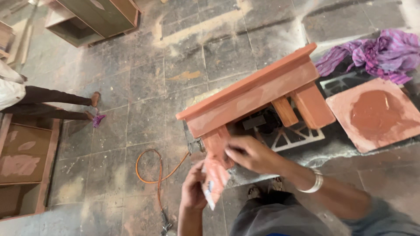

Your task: The person sands a small wooden stool with a sanding block, focusing on the legs and edges. They repeatedly dip the sanding block into a container of reddish paste and continue sanding the stool's surfaces.

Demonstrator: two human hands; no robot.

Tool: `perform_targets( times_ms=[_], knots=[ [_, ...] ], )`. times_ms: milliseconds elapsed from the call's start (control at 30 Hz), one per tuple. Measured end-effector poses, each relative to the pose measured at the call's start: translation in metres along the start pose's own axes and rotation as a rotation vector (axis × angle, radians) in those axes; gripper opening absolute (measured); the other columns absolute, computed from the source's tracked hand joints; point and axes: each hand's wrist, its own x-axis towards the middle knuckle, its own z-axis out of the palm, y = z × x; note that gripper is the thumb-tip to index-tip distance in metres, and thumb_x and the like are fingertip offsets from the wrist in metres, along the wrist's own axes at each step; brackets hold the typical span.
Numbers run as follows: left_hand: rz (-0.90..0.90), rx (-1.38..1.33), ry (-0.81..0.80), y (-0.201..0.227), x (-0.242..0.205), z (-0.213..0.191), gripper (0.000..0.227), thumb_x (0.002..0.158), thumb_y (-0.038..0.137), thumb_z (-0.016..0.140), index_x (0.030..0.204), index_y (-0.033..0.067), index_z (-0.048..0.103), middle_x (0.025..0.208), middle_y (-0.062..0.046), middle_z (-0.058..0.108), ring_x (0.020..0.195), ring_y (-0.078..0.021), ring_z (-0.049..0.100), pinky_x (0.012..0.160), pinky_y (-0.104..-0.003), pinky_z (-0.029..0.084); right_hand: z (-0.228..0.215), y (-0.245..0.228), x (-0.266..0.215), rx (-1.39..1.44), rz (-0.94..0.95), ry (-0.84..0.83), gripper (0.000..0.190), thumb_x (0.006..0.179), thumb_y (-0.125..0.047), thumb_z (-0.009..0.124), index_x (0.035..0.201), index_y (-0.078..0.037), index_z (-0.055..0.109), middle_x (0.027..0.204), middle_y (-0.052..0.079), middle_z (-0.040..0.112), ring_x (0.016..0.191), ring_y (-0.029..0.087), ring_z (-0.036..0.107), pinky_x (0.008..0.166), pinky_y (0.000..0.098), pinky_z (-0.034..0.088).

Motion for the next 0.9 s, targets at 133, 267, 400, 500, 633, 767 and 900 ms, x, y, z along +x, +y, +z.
perform_targets(
  times_ms=[133, 267, 400, 500, 633, 767, 900],
  knots=[
    [-0.209, 0.041, -0.115, -0.019, 0.009, -0.003, 0.060, 0.076, 0.007, 0.052, 0.132, -0.0154, 0.054, 0.119, -0.022, 0.070, 0.105, -0.0284, 0.072, 0.097, -0.039, 0.059, -0.011, -0.022, -0.060, -0.411, -0.254, -0.103, 0.075, 0.083, -0.004, 0.071, 0.153, -0.022, 0.050, 0.125, 0.011, 0.070, 0.097, 0.031, 0.069, 0.079, 0.0395, 0.057],
    [-0.283, -0.065, -0.174, -0.033, 0.032, 0.010, 0.058, 0.079, 0.005, 0.053, 0.134, -0.0104, 0.056, 0.119, -0.020, 0.070, 0.105, -0.0253, 0.071, 0.096, -0.035, 0.059, -0.030, -0.039, -0.092, -0.703, -0.017, -0.099, 0.084, 0.080, -0.003, 0.070, 0.156, -0.033, 0.050, 0.111, 0.000, 0.073, 0.078, 0.018, 0.068, 0.067, 0.0299, 0.058],
    [-0.351, 0.046, -0.248, -0.048, 0.048, 0.026, 0.049, 0.088, 0.001, 0.052, 0.135, -0.0085, 0.059, 0.114, -0.016, 0.071, 0.090, -0.0180, 0.070, 0.078, -0.029, 0.058, -0.045, -0.052, -0.124, -0.846, 0.030, 0.114, 0.068, 0.079, -0.006, 0.072, 0.140, -0.035, 0.061, 0.112, -0.001, 0.072, 0.069, 0.014, 0.069, 0.058, 0.0344, 0.057],
    [-0.316, 0.240, -0.240, -0.060, 0.062, 0.045, 0.044, 0.092, -0.003, 0.052, 0.134, -0.0103, 0.059, 0.110, -0.014, 0.072, 0.083, -0.0136, 0.070, 0.071, -0.026, 0.059, -0.047, -0.055, -0.133, -0.943, -0.158, 0.151, 0.070, 0.075, -0.006, 0.072, 0.141, -0.027, 0.059, 0.094, 0.004, 0.067, 0.070, 0.020, 0.066, 0.059, 0.0381, 0.055],
    [-0.161, 0.321, -0.223, -0.069, 0.075, 0.062, 0.037, 0.098, 0.000, 0.051, 0.130, -0.0150, 0.061, 0.092, -0.015, 0.070, 0.064, -0.0127, 0.064, 0.050, -0.025, 0.052, -0.065, -0.041, -0.136, -0.948, -0.056, 0.084, 0.069, 0.079, -0.005, 0.070, 0.142, -0.031, 0.060, 0.088, 0.004, 0.066, 0.071, 0.021, 0.065, 0.061, 0.0375, 0.056],
    [-0.089, 0.185, -0.029, -0.084, 0.087, 0.089, 0.045, 0.092, 0.003, 0.048, 0.133, -0.0101, 0.060, 0.087, -0.012, 0.070, 0.059, -0.0136, 0.064, 0.046, -0.026, 0.051, -0.103, -0.020, -0.158, -0.717, 0.174, 0.047, 0.066, 0.084, -0.002, 0.065, 0.143, -0.033, 0.067, 0.095, 0.004, 0.069, 0.065, 0.019, 0.064, 0.061, 0.0372, 0.053],
    [-0.066, 0.086, 0.117, -0.098, 0.102, 0.110, 0.049, 0.087, 0.003, 0.045, 0.134, -0.0078, 0.058, 0.093, -0.011, 0.071, 0.062, -0.0139, 0.066, 0.044, -0.025, 0.050, -0.133, 0.023, -0.157, 0.090, -0.004, 0.362, 0.037, 0.100, -0.009, 0.055, 0.136, -0.009, 0.066, 0.102, 0.006, 0.075, 0.079, 0.016, 0.069, 0.066, 0.0273, 0.060]
  ],
)
